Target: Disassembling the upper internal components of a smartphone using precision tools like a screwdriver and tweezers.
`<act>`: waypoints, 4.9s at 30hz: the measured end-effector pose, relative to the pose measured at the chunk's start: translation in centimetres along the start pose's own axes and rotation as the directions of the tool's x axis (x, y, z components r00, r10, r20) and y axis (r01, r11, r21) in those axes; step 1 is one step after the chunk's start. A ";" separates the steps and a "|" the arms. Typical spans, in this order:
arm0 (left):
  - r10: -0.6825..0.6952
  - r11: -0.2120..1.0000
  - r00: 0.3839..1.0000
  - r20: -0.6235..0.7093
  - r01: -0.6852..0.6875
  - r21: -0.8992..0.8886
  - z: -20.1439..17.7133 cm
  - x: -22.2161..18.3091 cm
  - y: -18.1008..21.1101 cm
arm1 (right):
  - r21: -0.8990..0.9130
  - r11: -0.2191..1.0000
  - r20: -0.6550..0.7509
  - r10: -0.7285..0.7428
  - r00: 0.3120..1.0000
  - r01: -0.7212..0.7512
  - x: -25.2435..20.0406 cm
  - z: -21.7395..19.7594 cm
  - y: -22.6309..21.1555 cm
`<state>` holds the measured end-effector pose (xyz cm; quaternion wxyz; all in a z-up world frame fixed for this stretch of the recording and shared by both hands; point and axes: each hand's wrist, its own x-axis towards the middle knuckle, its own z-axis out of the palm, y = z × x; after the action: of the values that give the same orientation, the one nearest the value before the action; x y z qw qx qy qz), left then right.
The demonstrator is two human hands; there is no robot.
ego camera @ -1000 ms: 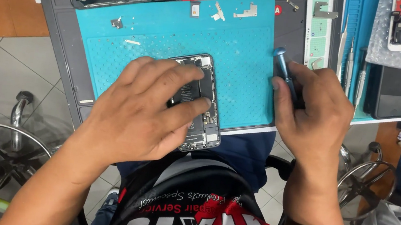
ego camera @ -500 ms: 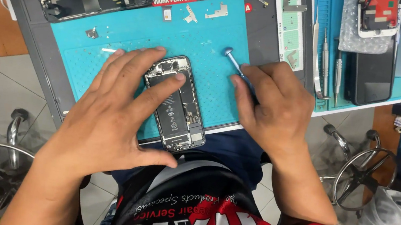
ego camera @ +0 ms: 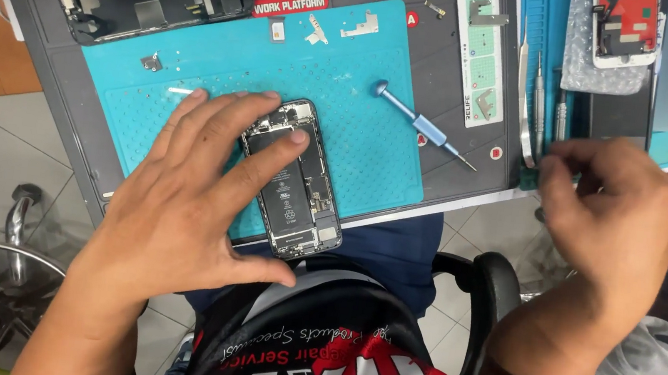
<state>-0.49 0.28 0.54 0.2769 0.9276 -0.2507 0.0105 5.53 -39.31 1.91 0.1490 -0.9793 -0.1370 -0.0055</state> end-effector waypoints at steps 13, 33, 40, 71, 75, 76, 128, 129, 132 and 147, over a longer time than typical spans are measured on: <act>-0.008 1.000 1.000 -0.018 0.009 0.026 -0.1 0.0 0.0 | -0.493 0.842 -0.073 -0.288 0.955 0.217 -1.4 2.0 1.2; 0.029 0.999 0.999 -0.022 -0.028 0.032 0.1 -0.4 -0.5 | 0.350 0.928 0.143 -0.189 0.971 0.129 0.2 -1.1 -7.8; 0.030 0.998 1.000 -0.003 -0.030 0.062 0.1 -0.3 -0.6 | 0.111 0.948 0.402 -0.318 0.859 0.299 2.5 -0.6 -9.1; 0.042 0.998 0.999 -0.020 -0.041 0.042 0.2 -0.5 -1.0 | 0.690 0.616 -0.225 -0.316 0.922 0.380 1.6 6.9 -14.9; 0.040 0.997 0.999 -0.022 -0.039 0.059 0.3 -0.5 -0.9 | 0.594 0.635 -0.302 -0.394 0.868 0.494 1.7 7.3 -15.4; 0.041 0.998 0.999 -0.021 -0.039 0.058 0.3 -0.5 -0.9 | 0.594 0.636 -0.301 -0.393 0.869 0.493 1.7 7.3 -15.3; 0.041 0.997 0.999 -0.017 -0.040 0.065 0.4 -0.5 -1.0 | 0.628 0.549 0.149 -0.781 0.606 0.552 3.6 3.2 -11.6; 0.039 0.996 0.999 -0.006 -0.038 0.081 0.4 -0.6 -1.0 | 0.618 0.546 0.167 -0.794 0.585 0.565 3.8 3.1 -11.7; 0.032 0.998 0.999 -0.008 -0.032 0.045 0.3 -0.6 -1.0 | 0.567 0.570 0.203 -0.796 0.570 0.594 3.9 2.9 -12.3; 0.037 0.999 0.999 -0.026 -0.035 0.039 0.4 -0.7 -1.0 | 0.270 0.567 0.238 -0.822 0.517 0.778 2.8 1.9 -13.8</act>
<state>-0.68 1.08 -0.38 0.2622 0.9278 -0.2633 0.0328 4.49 -25.36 4.23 0.1668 -0.7788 -0.5959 0.1030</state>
